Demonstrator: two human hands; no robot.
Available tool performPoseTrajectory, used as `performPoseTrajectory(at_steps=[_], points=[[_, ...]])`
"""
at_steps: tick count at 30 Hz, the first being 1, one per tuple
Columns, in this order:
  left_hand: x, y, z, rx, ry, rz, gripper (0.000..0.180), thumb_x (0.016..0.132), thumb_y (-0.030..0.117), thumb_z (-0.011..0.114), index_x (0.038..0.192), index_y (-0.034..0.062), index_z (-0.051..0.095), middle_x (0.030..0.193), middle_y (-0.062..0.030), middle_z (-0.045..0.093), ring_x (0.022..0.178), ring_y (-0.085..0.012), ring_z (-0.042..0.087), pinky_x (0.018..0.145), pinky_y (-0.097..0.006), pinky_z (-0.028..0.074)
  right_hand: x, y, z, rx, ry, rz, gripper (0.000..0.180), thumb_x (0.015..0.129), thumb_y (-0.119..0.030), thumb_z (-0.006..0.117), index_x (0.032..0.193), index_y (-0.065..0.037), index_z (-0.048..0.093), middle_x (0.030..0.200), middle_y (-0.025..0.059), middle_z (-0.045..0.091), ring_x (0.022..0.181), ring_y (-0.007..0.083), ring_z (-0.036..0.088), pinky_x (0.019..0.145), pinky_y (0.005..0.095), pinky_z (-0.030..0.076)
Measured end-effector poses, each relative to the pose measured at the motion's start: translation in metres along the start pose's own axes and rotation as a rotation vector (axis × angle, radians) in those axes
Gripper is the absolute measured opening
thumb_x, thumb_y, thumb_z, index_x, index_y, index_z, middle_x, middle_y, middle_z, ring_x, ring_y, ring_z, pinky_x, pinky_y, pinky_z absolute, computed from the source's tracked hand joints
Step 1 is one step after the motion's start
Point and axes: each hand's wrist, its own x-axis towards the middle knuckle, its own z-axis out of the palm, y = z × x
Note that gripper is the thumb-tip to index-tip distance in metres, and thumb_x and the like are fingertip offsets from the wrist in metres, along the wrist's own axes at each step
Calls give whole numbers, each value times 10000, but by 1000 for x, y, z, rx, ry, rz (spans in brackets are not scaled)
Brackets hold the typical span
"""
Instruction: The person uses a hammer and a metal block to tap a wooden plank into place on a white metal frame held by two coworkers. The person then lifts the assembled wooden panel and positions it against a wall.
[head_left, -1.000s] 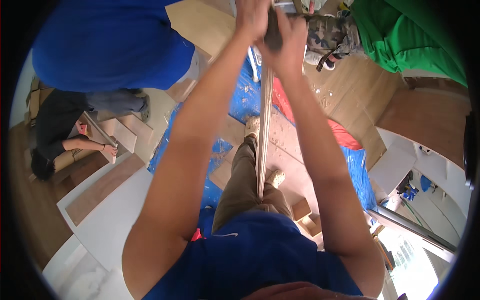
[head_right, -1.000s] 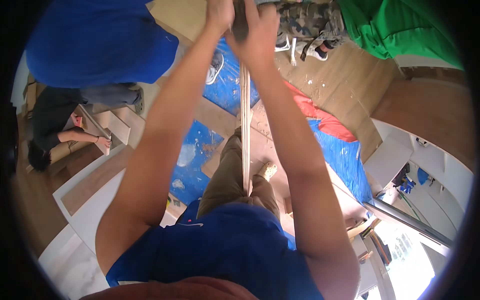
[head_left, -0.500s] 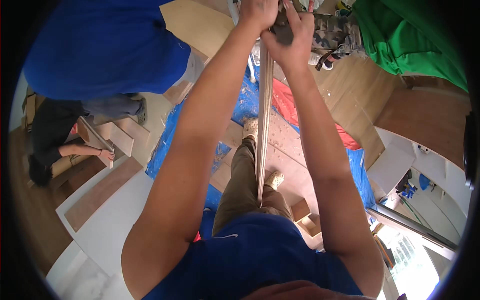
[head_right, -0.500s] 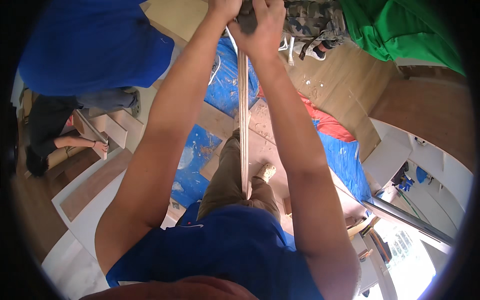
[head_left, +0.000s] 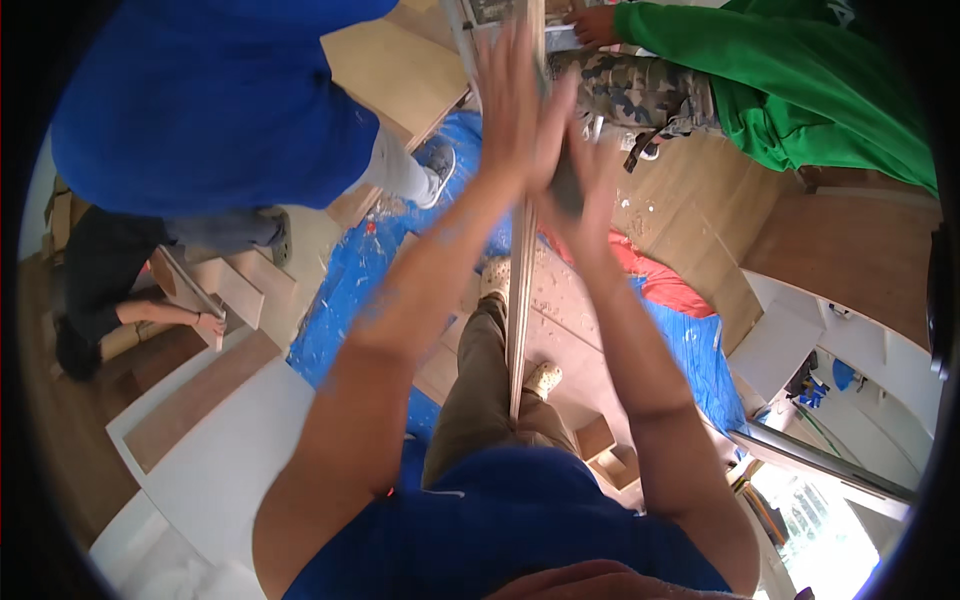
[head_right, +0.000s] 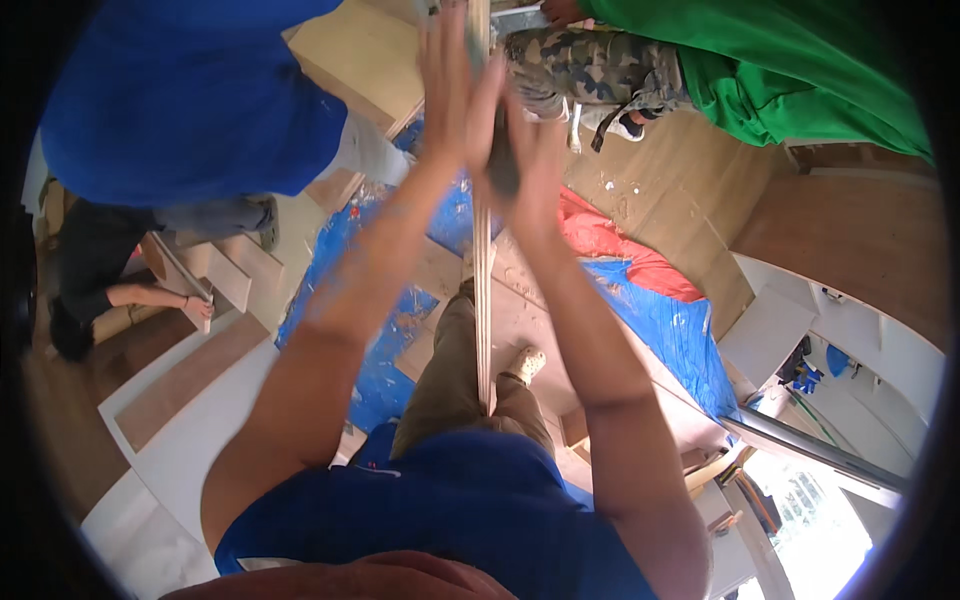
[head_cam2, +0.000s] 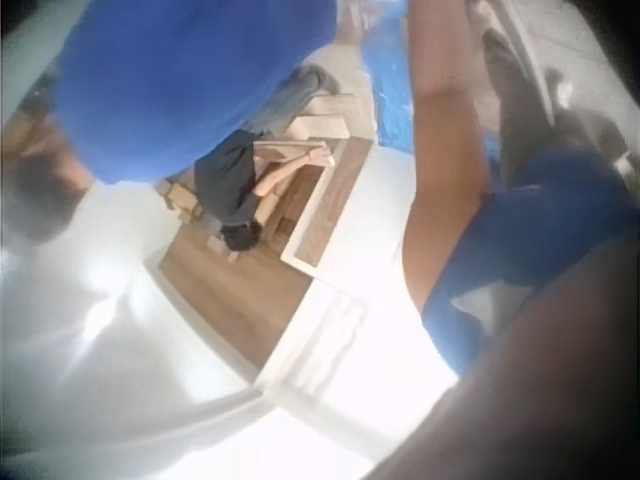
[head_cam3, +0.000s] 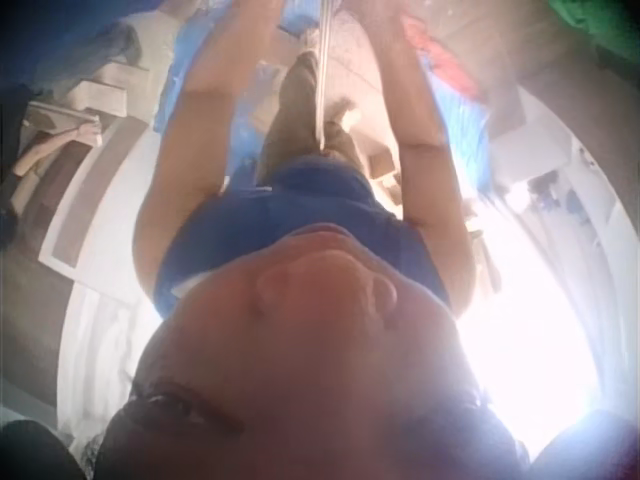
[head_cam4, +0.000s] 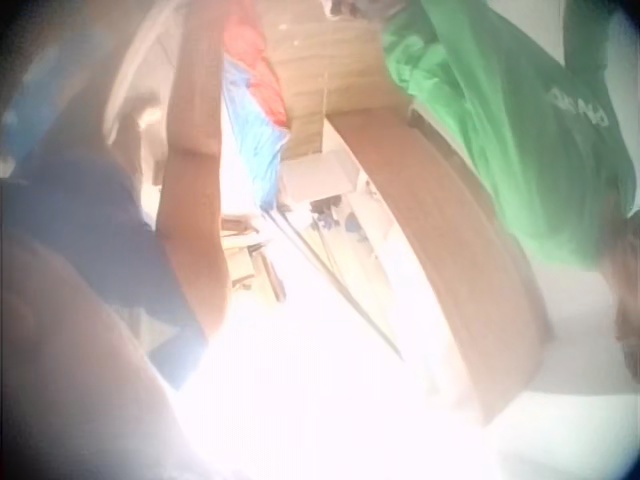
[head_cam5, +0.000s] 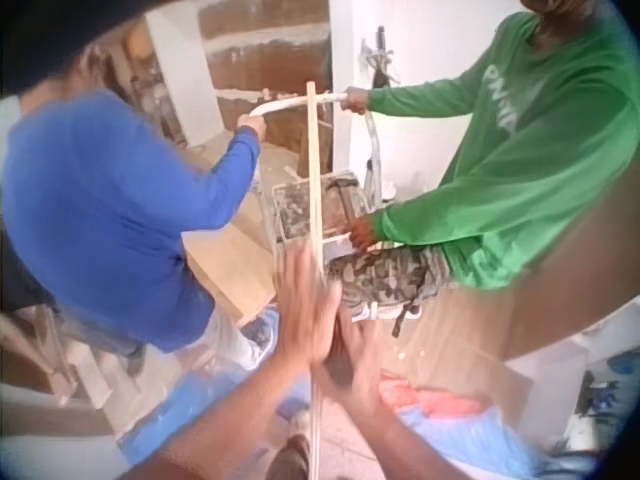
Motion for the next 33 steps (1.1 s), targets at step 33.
performPoseTrajectory(at_steps=[33], points=[[-216,46,-28,101,-92,-84,913,1027,570,567,1661,-19,274,1658,-358,245,1566,-593,150,1242,-735,84,-189,-67,-64,104,-218,169,803,732,-94,898,1463,52,598,991,177,612,890,329,548,776,413,457]])
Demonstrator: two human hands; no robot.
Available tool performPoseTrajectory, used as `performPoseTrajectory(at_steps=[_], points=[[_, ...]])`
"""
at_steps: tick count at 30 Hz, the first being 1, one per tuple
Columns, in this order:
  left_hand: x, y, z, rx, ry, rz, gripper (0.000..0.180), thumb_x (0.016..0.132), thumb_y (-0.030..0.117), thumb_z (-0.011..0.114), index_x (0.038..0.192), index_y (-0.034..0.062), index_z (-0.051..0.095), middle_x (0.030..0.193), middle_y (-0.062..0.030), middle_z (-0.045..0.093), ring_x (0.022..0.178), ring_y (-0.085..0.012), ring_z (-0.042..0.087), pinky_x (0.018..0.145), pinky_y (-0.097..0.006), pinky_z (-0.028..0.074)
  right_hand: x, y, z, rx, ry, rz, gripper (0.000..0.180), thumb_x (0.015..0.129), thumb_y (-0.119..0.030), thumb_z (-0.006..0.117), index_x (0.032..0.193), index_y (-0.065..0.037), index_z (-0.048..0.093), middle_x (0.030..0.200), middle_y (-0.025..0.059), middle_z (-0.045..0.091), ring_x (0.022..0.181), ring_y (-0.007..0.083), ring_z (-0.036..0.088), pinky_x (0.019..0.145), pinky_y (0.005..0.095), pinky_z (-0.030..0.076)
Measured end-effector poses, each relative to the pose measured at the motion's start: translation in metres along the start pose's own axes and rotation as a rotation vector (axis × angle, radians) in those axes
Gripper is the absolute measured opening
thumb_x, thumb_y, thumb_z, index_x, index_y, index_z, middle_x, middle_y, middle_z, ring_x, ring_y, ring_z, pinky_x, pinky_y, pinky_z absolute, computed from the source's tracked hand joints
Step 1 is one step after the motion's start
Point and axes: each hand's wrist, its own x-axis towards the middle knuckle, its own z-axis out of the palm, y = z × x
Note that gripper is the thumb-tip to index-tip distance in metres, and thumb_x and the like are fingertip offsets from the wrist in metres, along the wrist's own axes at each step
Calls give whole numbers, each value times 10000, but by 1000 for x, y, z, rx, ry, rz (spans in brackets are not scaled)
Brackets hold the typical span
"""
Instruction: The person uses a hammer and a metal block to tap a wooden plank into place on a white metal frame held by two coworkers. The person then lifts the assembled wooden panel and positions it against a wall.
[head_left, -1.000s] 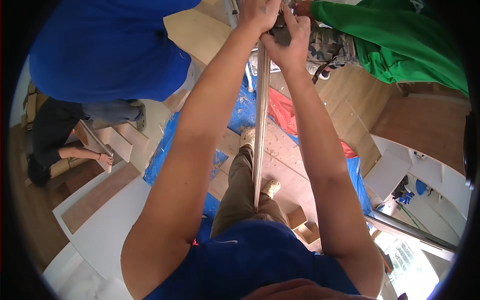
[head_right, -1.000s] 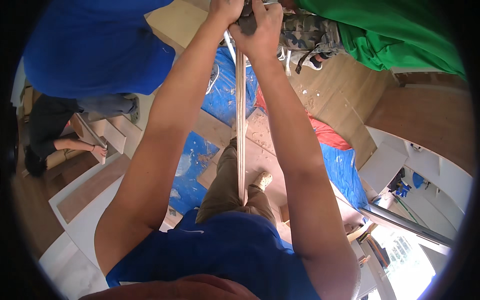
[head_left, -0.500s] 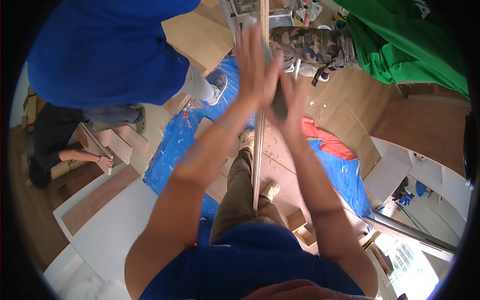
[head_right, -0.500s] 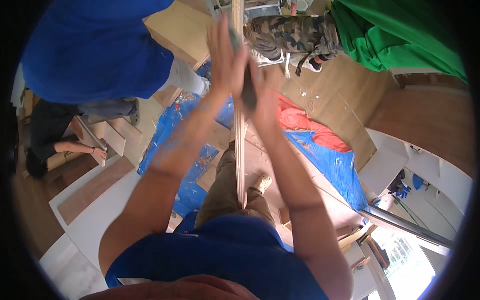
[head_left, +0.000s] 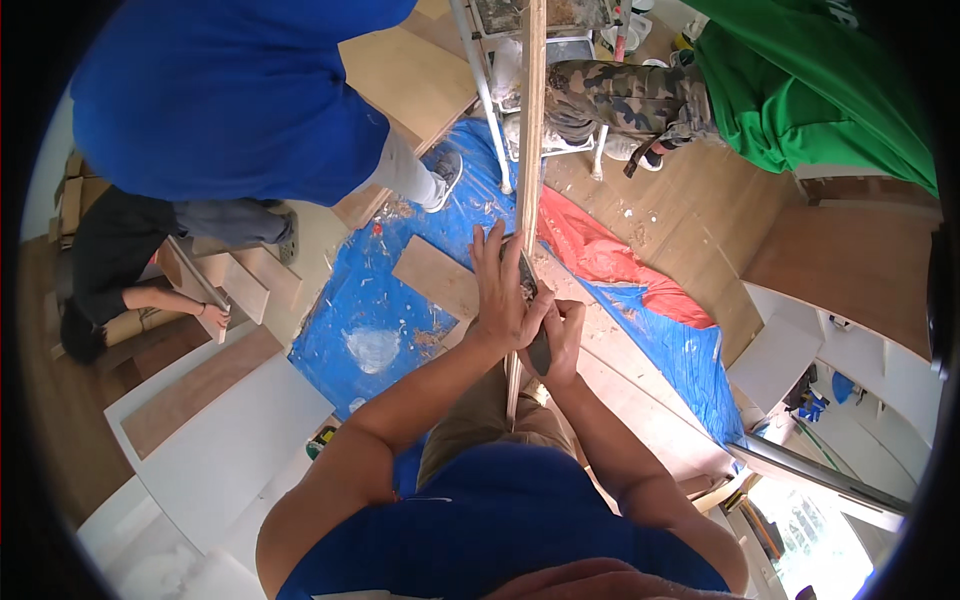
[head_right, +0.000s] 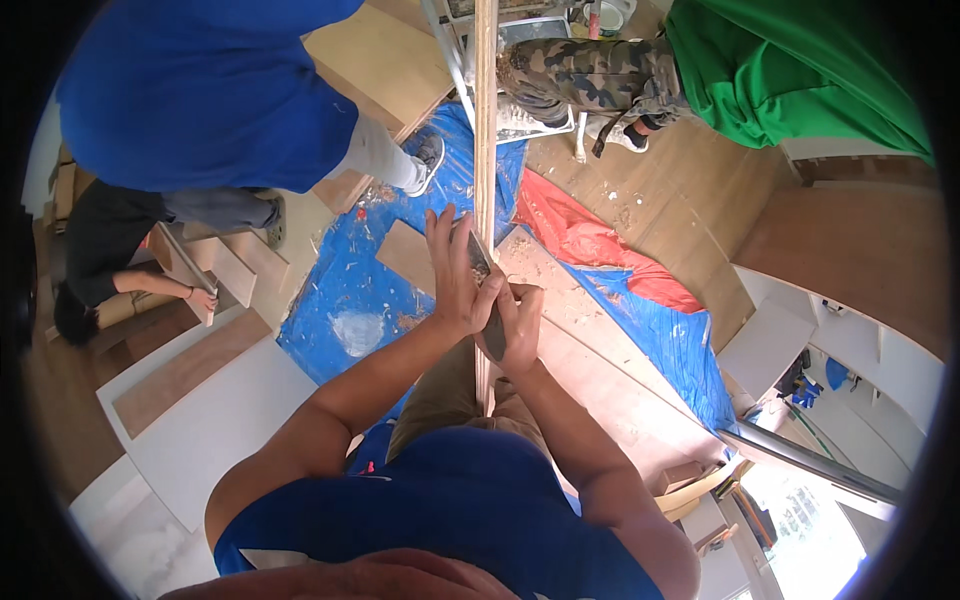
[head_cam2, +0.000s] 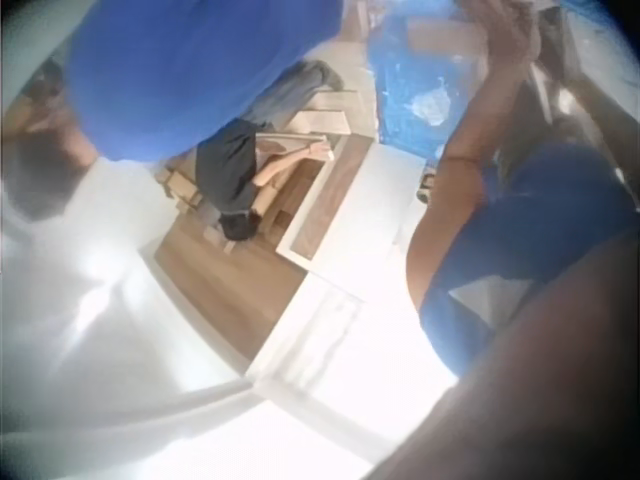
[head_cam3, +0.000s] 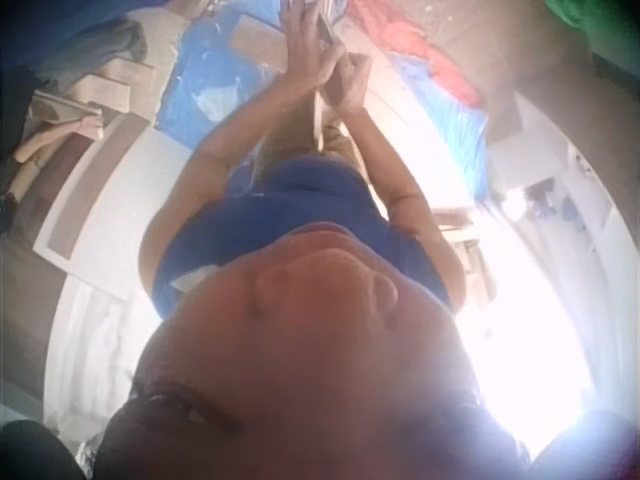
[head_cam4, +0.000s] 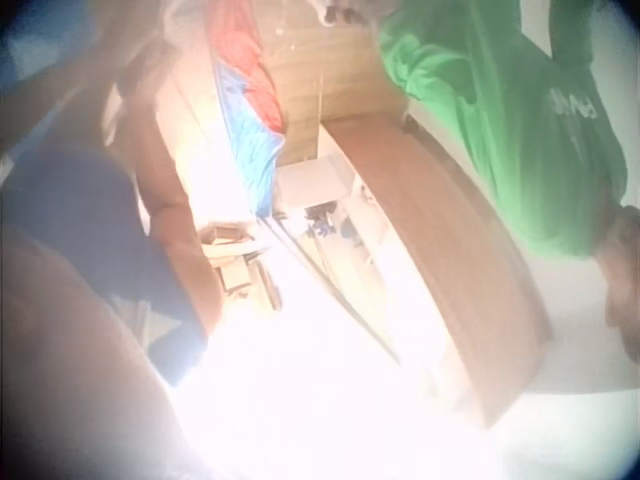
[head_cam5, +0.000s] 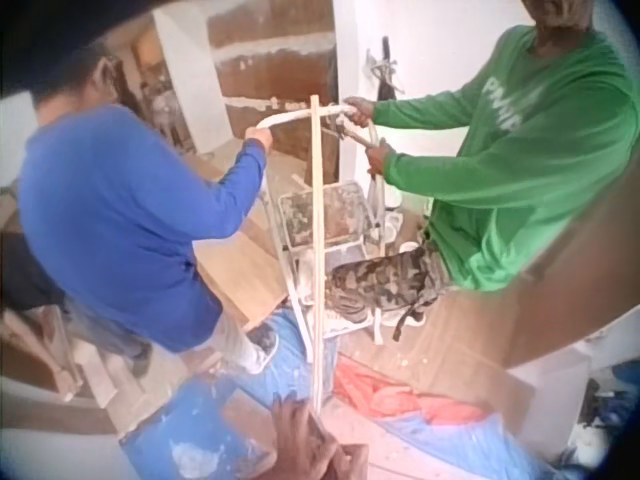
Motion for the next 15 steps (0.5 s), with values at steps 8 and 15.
performPoseTrajectory(at_steps=[8,15], points=[[414,-36,-11,-162,294,381,631,1061,440,572,1487,-18,492,1380,-319,550,1313,-515,487,1133,-576,374,369,38,20,-115,374,-313,706,779,-244,863,1416,-48,631,1079,225,683,1038,404,612,898,493,510],[173,-5,9,-20,-7,14,842,1013,530,625,1662,85,326,1702,-270,264,1592,-532,169,1271,-681,148,156,57,22,89,174,-93,889,701,-128,876,1508,28,539,997,194,595,886,359,547,797,463,453]])
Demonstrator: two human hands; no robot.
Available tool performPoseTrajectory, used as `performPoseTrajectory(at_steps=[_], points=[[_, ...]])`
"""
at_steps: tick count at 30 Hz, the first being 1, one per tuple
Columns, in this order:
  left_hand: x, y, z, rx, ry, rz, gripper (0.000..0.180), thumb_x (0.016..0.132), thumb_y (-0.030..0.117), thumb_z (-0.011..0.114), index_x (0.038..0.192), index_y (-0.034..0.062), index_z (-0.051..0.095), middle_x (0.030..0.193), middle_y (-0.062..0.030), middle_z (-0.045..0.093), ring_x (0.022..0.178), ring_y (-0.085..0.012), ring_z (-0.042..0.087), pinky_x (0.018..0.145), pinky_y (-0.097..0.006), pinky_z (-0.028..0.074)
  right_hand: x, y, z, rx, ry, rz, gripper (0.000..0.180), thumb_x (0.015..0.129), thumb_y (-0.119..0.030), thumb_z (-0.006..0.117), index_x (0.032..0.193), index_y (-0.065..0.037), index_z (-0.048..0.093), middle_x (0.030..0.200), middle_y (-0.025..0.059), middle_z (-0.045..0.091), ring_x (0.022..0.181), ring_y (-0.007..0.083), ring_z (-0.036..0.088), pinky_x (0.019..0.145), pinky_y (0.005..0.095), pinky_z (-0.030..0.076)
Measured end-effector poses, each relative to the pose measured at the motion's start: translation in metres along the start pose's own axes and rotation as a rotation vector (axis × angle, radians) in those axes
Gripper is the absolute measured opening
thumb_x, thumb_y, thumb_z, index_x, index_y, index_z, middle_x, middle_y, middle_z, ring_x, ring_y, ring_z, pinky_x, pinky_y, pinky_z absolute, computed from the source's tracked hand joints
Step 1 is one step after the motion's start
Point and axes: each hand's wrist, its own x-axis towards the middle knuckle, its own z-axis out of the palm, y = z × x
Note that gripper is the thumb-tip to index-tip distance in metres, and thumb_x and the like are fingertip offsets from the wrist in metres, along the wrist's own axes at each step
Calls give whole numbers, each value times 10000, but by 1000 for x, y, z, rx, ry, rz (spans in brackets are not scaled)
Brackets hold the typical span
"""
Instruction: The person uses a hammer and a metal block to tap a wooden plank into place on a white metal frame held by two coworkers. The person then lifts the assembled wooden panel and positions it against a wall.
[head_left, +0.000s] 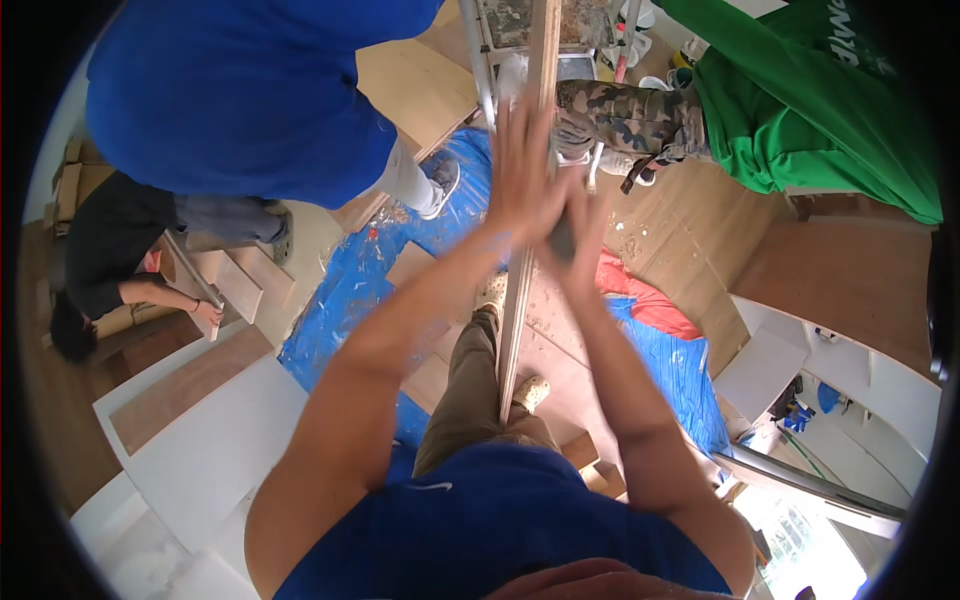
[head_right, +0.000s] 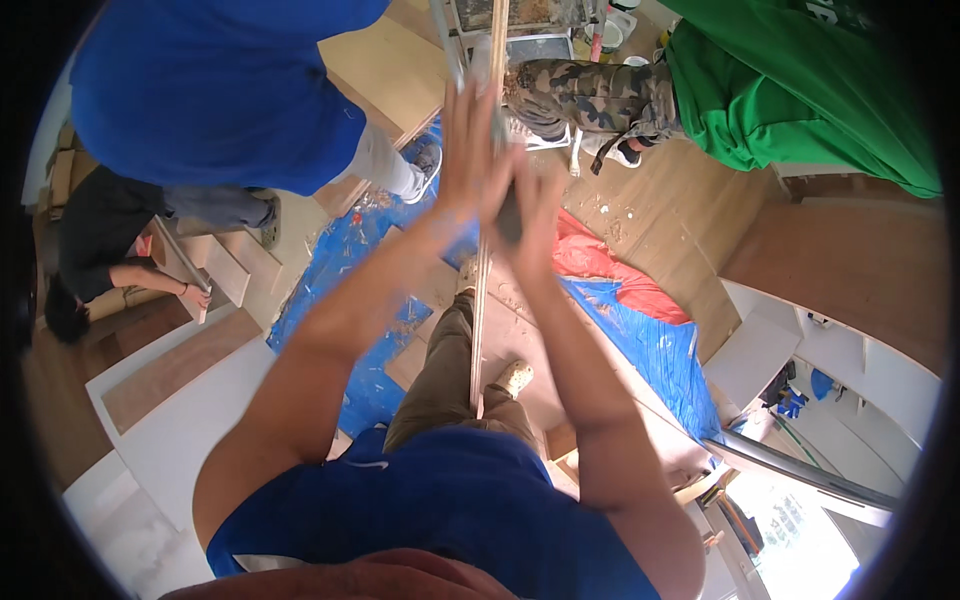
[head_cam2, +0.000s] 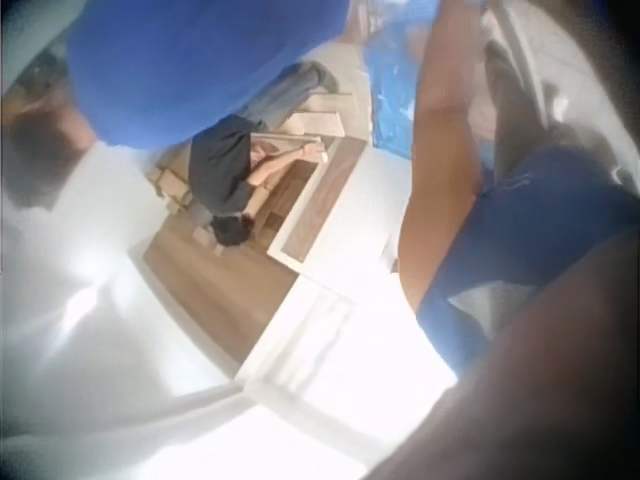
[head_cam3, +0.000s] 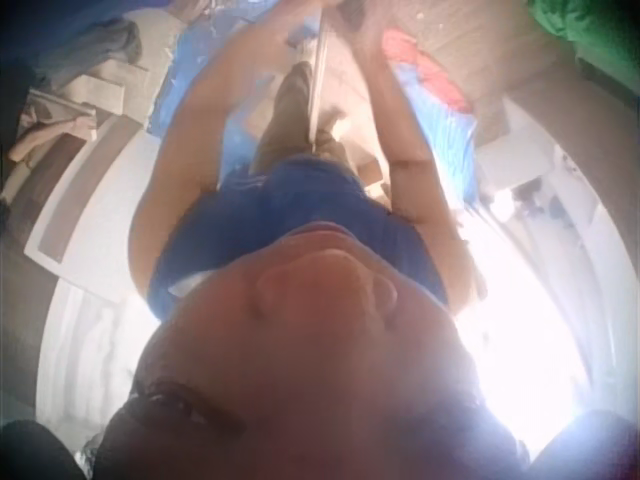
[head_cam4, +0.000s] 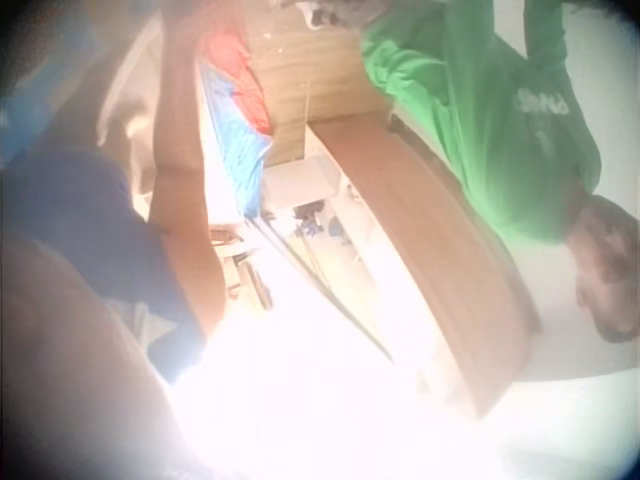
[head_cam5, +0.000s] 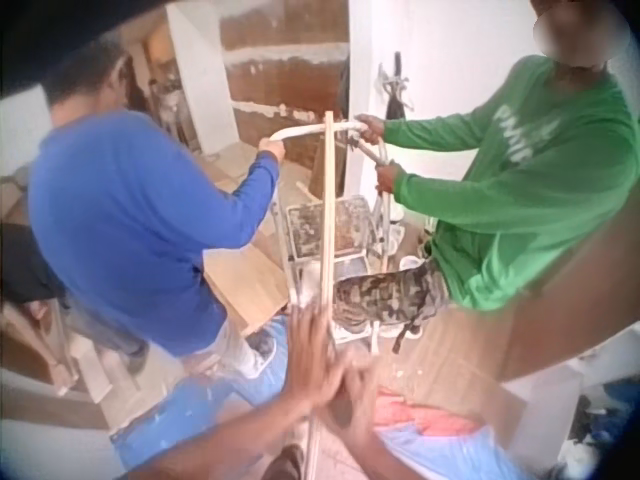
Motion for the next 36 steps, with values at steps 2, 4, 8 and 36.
performPoseTrajectory(at_steps=[2,4,8,36], points=[[-107,15,-6,35,-104,-37,848,1042,543,561,1662,27,299,1701,-318,223,1579,-596,115,1237,-742,83,-115,-24,-13,214,-60,337,853,736,-124,897,1498,37,547,1052,187,607,942,339,546,813,427,457],[-159,12,-11,31,-68,-32,861,1050,571,516,1646,-12,299,1681,-328,236,1564,-611,128,1236,-735,95,-116,-55,-30,9,-156,203,817,744,-116,896,1473,39,562,1067,194,602,955,341,546,817,424,456],[-43,-7,-9,-36,56,78,850,1043,567,546,1664,37,310,1669,-319,279,1572,-592,147,1261,-694,105,-22,-52,-17,-161,-138,128,827,708,-70,878,1466,39,565,1061,217,574,941,360,541,822,429,462],[126,-17,-14,-100,94,165,870,989,479,679,1629,14,318,1655,-304,303,1551,-567,213,1282,-641,160,143,-18,8,-93,-15,6,892,699,-122,870,1512,23,536,1056,211,497,947,368,498,807,455,444]])
